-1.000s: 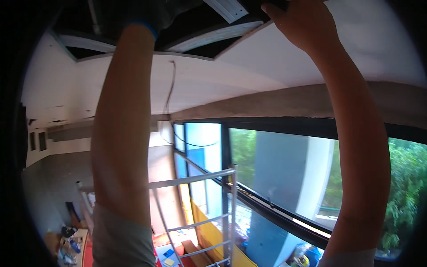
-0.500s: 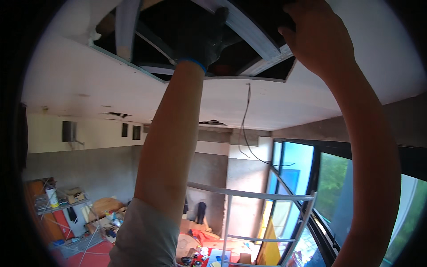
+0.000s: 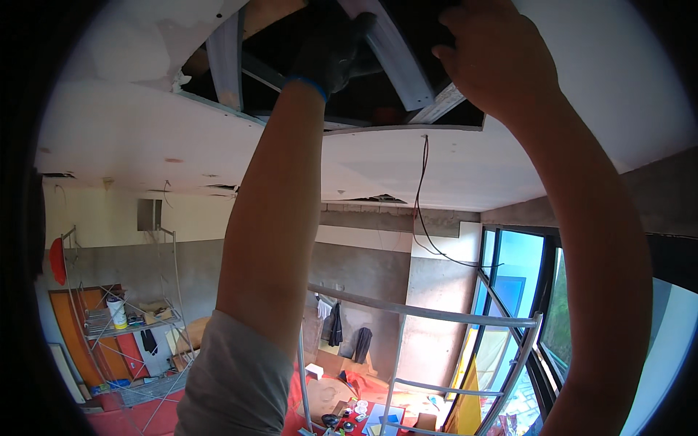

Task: The person works on metal framing pieces on scaffolding using a drill, then stands up and inserts a metal framing piece into the ceiling frame by hand.

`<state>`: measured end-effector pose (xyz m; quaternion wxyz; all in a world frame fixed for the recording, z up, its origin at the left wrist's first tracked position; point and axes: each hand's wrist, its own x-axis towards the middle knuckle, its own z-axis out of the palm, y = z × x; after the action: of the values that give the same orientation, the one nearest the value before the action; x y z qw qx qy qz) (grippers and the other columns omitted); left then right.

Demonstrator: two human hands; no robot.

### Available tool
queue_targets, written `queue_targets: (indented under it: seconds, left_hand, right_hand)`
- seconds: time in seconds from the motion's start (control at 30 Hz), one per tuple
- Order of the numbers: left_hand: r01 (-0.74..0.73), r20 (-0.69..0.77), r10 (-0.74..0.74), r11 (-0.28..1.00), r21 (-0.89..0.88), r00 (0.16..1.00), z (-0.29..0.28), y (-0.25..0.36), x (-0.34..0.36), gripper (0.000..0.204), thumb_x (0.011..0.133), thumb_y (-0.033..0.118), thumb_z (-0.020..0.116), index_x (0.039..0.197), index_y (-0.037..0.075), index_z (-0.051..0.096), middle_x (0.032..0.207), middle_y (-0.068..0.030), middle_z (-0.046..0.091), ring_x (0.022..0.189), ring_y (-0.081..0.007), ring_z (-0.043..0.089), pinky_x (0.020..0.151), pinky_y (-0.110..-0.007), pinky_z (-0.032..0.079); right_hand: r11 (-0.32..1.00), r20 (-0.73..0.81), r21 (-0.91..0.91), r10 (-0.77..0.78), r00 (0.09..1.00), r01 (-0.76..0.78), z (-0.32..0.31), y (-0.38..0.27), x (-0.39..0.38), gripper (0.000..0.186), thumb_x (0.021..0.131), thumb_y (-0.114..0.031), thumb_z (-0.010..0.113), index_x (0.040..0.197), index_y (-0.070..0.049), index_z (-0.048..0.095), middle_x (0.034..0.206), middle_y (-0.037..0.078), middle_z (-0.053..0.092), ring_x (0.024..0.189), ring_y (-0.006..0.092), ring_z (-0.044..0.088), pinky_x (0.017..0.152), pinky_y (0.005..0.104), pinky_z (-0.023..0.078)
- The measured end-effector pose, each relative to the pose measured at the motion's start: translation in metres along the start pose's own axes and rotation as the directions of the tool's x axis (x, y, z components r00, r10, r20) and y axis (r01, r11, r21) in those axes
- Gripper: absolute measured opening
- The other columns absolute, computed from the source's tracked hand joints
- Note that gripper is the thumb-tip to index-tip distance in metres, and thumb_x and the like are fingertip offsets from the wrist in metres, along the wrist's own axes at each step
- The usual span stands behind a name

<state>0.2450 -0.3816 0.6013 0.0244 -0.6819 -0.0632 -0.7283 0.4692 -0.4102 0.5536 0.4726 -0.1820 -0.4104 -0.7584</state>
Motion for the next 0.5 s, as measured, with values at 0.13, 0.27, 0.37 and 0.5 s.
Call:
queue_targets:
  seconds: [0.13, 0.27, 0.37, 0.5]
  left_hand:
    - [0.008, 0.015, -0.007, 0.999, -0.050, 1.000, 0.007, -0.001, 0.005, 0.062, 0.097, 0.023, 0.071, 0.150, 0.013, 0.039, 0.133, -0.0156, 0.057, 0.114, -0.0310, 0.062, 0.081, -0.044, 0.061]
    - [-0.046, 0.046, 0.043, 0.996, 0.076, 0.998, -0.011, -0.039, 0.024, 0.045, 0.097, 0.027, 0.071, 0.134, 0.007, 0.056, 0.124, -0.0158, 0.065, 0.108, -0.0303, 0.068, 0.086, -0.043, 0.060]
    - [-0.313, 0.079, 0.304, 0.889, 0.334, 0.949, -0.022, -0.070, 0.033, 0.027, 0.099, 0.023, 0.067, 0.122, 0.010, 0.070, 0.116, -0.0145, 0.072, 0.100, -0.0301, 0.072, 0.089, -0.042, 0.059]
    - [-0.605, 0.232, 0.578, 0.617, 0.503, 0.782, -0.034, -0.088, 0.038, 0.029, 0.099, 0.011, 0.062, 0.124, 0.021, 0.072, 0.112, -0.0139, 0.074, 0.099, -0.0298, 0.072, 0.090, -0.042, 0.058]
  right_hand:
    - [0.996, 0.059, 0.052, 0.067, 0.996, -0.070, -0.007, -0.001, 0.000, 0.037, 0.090, -0.029, 0.078, 0.119, -0.008, 0.071, 0.119, 0.011, 0.069, 0.116, 0.0281, 0.063, 0.098, 0.0417, 0.054]
    - [0.994, 0.058, 0.068, 0.079, 0.995, -0.083, -0.006, -0.003, 0.001, 0.036, 0.091, -0.029, 0.077, 0.119, -0.009, 0.071, 0.120, 0.010, 0.069, 0.117, 0.0279, 0.063, 0.099, 0.0419, 0.054]
    - [0.997, 0.032, 0.038, 0.073, 0.997, -0.074, -0.002, -0.004, -0.002, 0.036, 0.091, -0.030, 0.077, 0.120, -0.009, 0.071, 0.121, 0.009, 0.069, 0.119, 0.0276, 0.063, 0.099, 0.0415, 0.054]
    - [0.992, 0.044, 0.063, 0.110, 0.993, -0.113, -0.003, -0.010, -0.001, 0.038, 0.091, -0.031, 0.076, 0.122, -0.009, 0.071, 0.122, 0.009, 0.069, 0.119, 0.0277, 0.063, 0.100, 0.0404, 0.053]
